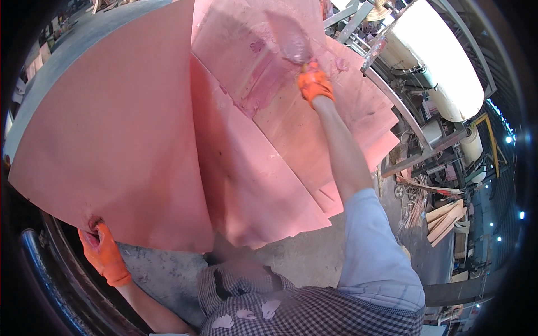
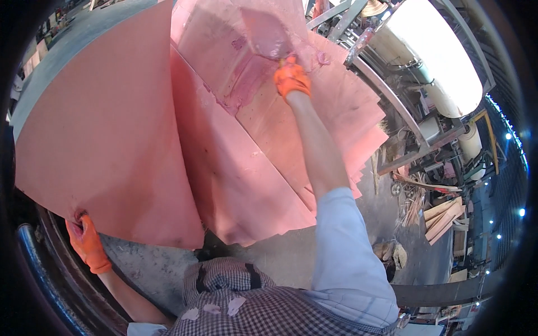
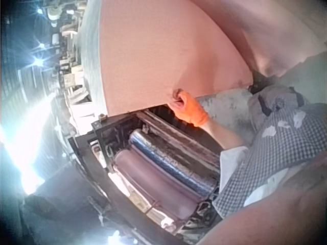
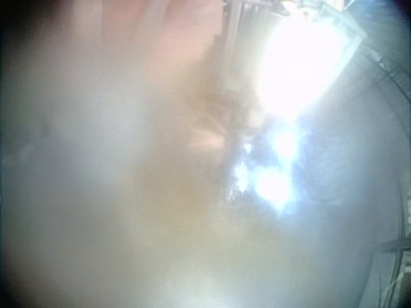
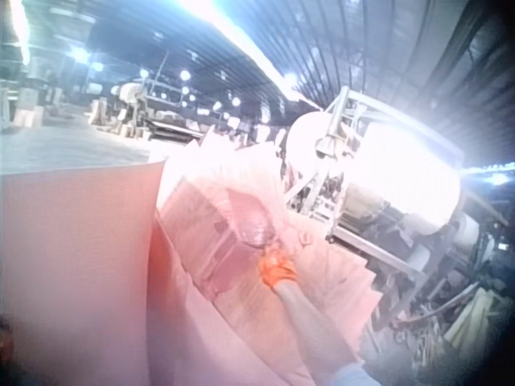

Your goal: Feeding wood veneer into a glue-spreading machine and using a manual spreader to apply glue to sheets.

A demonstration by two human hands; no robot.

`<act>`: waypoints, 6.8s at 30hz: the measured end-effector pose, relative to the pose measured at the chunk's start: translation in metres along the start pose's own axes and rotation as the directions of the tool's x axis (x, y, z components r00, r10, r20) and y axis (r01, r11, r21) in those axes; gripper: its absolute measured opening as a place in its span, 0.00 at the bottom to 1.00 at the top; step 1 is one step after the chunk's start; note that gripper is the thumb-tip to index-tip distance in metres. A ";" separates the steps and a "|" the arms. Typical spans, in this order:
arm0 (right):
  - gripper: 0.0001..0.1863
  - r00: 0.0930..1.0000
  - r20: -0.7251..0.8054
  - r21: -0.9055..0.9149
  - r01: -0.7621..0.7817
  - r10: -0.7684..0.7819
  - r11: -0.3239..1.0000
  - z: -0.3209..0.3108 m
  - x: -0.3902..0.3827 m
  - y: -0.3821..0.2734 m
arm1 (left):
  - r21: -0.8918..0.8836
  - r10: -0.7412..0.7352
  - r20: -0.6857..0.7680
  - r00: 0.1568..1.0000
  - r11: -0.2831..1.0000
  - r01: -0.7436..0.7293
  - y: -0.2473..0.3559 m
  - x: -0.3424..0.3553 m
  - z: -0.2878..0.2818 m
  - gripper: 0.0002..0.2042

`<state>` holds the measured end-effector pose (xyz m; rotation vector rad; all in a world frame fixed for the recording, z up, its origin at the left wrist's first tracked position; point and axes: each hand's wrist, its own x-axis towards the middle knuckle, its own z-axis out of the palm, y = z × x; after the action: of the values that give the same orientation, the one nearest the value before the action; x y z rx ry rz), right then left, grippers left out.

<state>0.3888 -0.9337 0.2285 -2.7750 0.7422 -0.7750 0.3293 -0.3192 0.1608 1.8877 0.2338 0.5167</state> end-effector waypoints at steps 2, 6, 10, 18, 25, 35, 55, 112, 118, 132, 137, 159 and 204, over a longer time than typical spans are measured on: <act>0.22 0.969 -0.143 -0.419 0.124 -0.200 0.900 0.078 0.024 0.045 | -0.039 0.009 0.017 1.000 0.999 -0.008 0.005 -0.002 0.010 0.18; 0.22 0.890 -0.129 -0.782 0.180 -0.438 0.596 0.142 -0.014 -0.012 | -0.066 0.028 0.010 1.000 0.997 -0.027 -0.010 0.004 -0.010 0.19; 0.23 0.931 0.187 -0.694 0.351 -0.313 0.629 0.138 -0.069 0.036 | -0.090 0.003 0.072 0.997 0.996 0.004 -0.012 0.008 0.000 0.18; 0.14 0.926 0.376 -0.337 0.175 -0.038 0.925 0.042 -0.165 0.059 | -0.017 0.012 0.048 0.999 1.000 -0.011 -0.013 0.003 0.003 0.17; 0.22 0.967 0.195 -0.612 0.251 -0.165 0.750 -0.100 -0.176 0.131 | 0.146 0.008 -0.027 1.000 0.989 -0.004 -0.026 0.011 -0.006 0.18; 0.21 0.958 0.285 -0.828 0.223 0.044 0.514 -0.093 -0.136 0.068 | -0.128 0.048 0.004 0.999 0.991 -0.048 -0.044 0.007 0.007 0.21; 0.14 0.855 0.499 -0.647 0.475 -0.140 0.596 0.105 -0.109 -0.027 | 0.075 0.245 0.358 0.901 0.954 -0.290 0.050 -0.064 0.057 0.05; 0.39 -0.408 0.440 0.898 0.181 -0.800 0.402 0.000 -0.582 -0.527 | -0.755 -0.439 0.475 0.763 0.242 0.609 -0.124 -0.233 -0.296 0.15; 0.42 -0.395 0.578 0.811 0.374 -0.714 0.450 0.034 -0.623 -0.524 | -0.874 -0.651 0.245 0.718 0.172 0.454 -0.227 -0.262 -0.408 0.29; 0.33 -0.067 0.893 0.419 0.490 -0.446 0.764 0.175 -0.576 -0.269 | -0.896 -0.901 -0.431 0.058 0.419 -0.147 -0.398 -0.387 -0.511 0.40; 0.28 -0.145 0.985 0.107 0.057 -0.097 0.993 0.204 -0.564 -0.218 | -0.957 -0.943 -0.290 -0.161 0.285 0.054 -0.338 -0.350 -0.439 0.42; 0.31 0.432 0.900 0.069 -0.261 0.052 0.963 0.245 -0.535 -0.035 | 0.321 -0.903 0.321 0.285 0.387 0.864 -0.392 -0.313 -0.258 0.30; 0.24 0.149 0.975 0.154 0.090 -0.166 0.984 0.265 -0.585 -0.073 | -0.125 -0.985 0.107 0.134 0.120 0.985 -0.396 -0.354 -0.290 0.30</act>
<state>0.1243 -0.5681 -0.2342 -2.4509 0.1330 1.0733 -0.0840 -0.0707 -0.2053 1.1175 1.3367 -0.4385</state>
